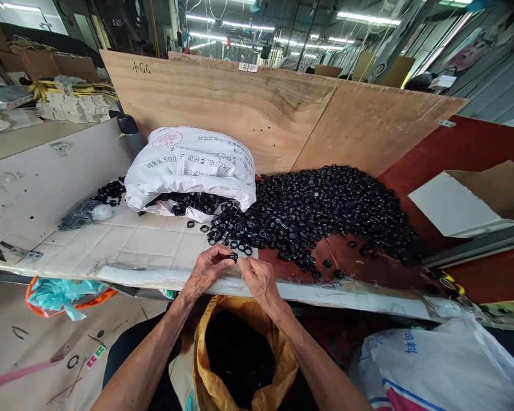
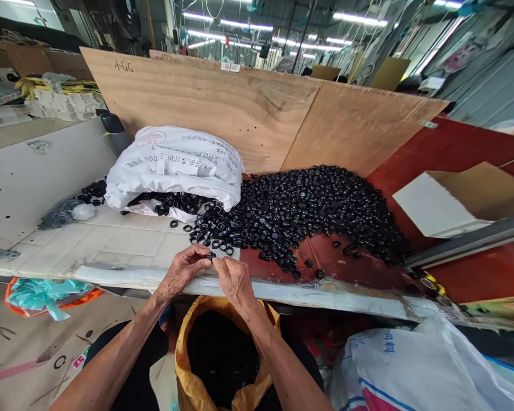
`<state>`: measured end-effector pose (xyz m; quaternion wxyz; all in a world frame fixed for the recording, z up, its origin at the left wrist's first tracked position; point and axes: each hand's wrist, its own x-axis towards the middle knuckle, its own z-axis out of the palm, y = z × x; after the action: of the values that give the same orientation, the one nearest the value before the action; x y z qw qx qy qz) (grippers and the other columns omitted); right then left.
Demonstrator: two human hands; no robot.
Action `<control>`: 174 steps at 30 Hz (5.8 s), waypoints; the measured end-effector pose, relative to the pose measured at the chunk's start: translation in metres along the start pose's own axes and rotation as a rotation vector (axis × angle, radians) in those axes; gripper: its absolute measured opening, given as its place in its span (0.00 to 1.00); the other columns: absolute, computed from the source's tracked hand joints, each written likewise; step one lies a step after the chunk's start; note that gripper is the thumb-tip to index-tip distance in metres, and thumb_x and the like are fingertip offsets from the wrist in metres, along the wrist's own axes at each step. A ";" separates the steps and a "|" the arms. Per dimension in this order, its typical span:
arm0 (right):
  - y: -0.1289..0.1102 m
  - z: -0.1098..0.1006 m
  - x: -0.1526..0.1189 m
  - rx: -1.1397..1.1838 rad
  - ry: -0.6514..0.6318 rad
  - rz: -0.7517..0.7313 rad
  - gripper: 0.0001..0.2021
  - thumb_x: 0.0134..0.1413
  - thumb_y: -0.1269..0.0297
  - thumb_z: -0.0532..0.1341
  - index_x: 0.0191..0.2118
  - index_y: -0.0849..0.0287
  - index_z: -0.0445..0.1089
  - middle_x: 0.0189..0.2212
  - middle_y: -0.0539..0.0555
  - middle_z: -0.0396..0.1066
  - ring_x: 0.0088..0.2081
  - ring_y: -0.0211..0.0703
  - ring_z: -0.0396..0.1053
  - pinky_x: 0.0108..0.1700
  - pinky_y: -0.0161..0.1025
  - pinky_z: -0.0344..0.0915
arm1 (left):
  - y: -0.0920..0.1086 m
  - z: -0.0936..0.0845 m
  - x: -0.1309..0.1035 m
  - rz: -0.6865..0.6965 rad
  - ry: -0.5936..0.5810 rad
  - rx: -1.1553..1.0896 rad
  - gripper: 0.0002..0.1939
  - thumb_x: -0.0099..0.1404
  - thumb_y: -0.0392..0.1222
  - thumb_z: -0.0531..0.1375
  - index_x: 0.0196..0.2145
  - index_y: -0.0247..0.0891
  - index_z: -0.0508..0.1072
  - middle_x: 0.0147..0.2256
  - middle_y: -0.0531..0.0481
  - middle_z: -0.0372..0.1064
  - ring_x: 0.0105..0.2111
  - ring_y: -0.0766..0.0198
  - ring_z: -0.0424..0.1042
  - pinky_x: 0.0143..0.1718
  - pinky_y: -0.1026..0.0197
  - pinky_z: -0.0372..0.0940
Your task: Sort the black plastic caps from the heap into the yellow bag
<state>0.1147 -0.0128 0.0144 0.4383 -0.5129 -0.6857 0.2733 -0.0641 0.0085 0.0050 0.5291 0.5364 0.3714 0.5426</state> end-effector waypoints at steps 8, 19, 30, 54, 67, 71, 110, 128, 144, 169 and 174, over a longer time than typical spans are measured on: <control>-0.005 -0.002 -0.001 0.146 -0.018 -0.050 0.12 0.60 0.59 0.61 0.45 0.56 0.77 0.37 0.55 0.78 0.32 0.44 0.75 0.35 0.38 0.71 | 0.010 -0.005 0.000 -0.050 -0.124 0.010 0.13 0.61 0.48 0.72 0.38 0.38 0.80 0.37 0.49 0.75 0.39 0.61 0.74 0.46 0.59 0.69; -0.028 0.000 -0.078 0.398 -0.173 0.419 0.05 0.57 0.61 0.62 0.34 0.56 0.71 0.19 0.45 0.66 0.17 0.38 0.64 0.20 0.34 0.61 | 0.031 -0.005 -0.076 0.042 -0.308 0.412 0.01 0.70 0.39 0.64 0.39 0.41 0.77 0.38 0.50 0.75 0.40 0.60 0.75 0.44 0.60 0.68; 0.068 -0.084 -0.006 -0.609 0.226 0.029 0.13 0.61 0.67 0.61 0.50 0.59 0.74 0.42 0.59 0.70 0.40 0.50 0.71 0.43 0.44 0.70 | -0.006 0.045 0.000 0.085 -0.001 1.115 0.13 0.61 0.39 0.70 0.44 0.39 0.76 0.42 0.44 0.75 0.40 0.51 0.78 0.42 0.54 0.69; 0.026 -0.023 -0.014 0.211 0.077 0.037 0.10 0.61 0.62 0.64 0.46 0.55 0.79 0.45 0.56 0.79 0.45 0.47 0.77 0.46 0.40 0.73 | -0.011 0.035 -0.010 0.013 -0.063 0.289 0.15 0.64 0.41 0.69 0.47 0.40 0.73 0.44 0.49 0.76 0.42 0.61 0.78 0.49 0.56 0.73; 0.026 -0.017 -0.008 -0.114 0.166 -0.094 0.25 0.69 0.51 0.59 0.21 0.56 0.57 0.18 0.46 0.58 0.22 0.35 0.54 0.28 0.37 0.52 | -0.008 0.031 -0.011 0.266 -0.133 0.325 0.05 0.69 0.37 0.67 0.43 0.41 0.80 0.43 0.48 0.77 0.45 0.61 0.76 0.50 0.59 0.70; 0.027 -0.013 -0.006 -0.021 0.165 0.033 0.24 0.64 0.47 0.63 0.23 0.56 0.59 0.19 0.46 0.60 0.22 0.35 0.56 0.26 0.35 0.54 | -0.003 0.033 -0.011 0.226 -0.148 0.301 0.05 0.70 0.38 0.66 0.44 0.41 0.80 0.44 0.47 0.77 0.45 0.59 0.77 0.50 0.58 0.71; 0.015 -0.018 -0.019 0.065 0.119 -0.089 0.23 0.70 0.56 0.58 0.21 0.56 0.62 0.24 0.51 0.66 0.27 0.40 0.65 0.34 0.39 0.62 | -0.011 0.032 -0.013 0.239 -0.060 0.262 0.05 0.69 0.43 0.67 0.41 0.40 0.78 0.46 0.45 0.76 0.48 0.59 0.77 0.52 0.56 0.72; 0.015 -0.020 -0.019 0.081 0.142 -0.032 0.12 0.64 0.56 0.63 0.33 0.57 0.74 0.27 0.50 0.71 0.30 0.42 0.68 0.36 0.38 0.64 | -0.018 0.030 -0.013 0.201 -0.047 0.257 0.07 0.69 0.43 0.67 0.42 0.40 0.77 0.46 0.45 0.75 0.48 0.58 0.77 0.53 0.55 0.72; 0.019 -0.061 -0.045 -0.219 0.140 0.105 0.11 0.62 0.54 0.63 0.38 0.57 0.75 0.33 0.54 0.74 0.34 0.48 0.72 0.39 0.43 0.70 | 0.035 0.011 -0.038 0.001 -0.443 0.590 0.04 0.67 0.43 0.65 0.38 0.42 0.77 0.35 0.51 0.76 0.35 0.60 0.75 0.37 0.61 0.69; 0.047 -0.059 -0.024 -0.171 0.192 -0.114 0.08 0.61 0.63 0.60 0.45 0.56 0.66 0.43 0.56 0.65 0.37 0.44 0.68 0.39 0.41 0.69 | -0.018 0.048 0.013 0.123 -0.021 1.036 0.12 0.64 0.36 0.65 0.46 0.43 0.74 0.30 0.54 0.75 0.32 0.56 0.77 0.36 0.59 0.66; 0.048 -0.050 -0.024 -0.226 -0.064 -0.186 0.04 0.65 0.65 0.60 0.40 0.57 0.71 0.38 0.54 0.71 0.39 0.46 0.70 0.44 0.41 0.66 | -0.012 0.049 0.012 0.129 -0.104 1.065 0.16 0.66 0.36 0.64 0.51 0.44 0.76 0.36 0.52 0.78 0.36 0.57 0.79 0.41 0.59 0.69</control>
<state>0.1836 -0.0234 -0.0094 0.3793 -0.4841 -0.7702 0.1688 -0.0121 0.0144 0.0031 0.1673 0.7783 0.5348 0.2834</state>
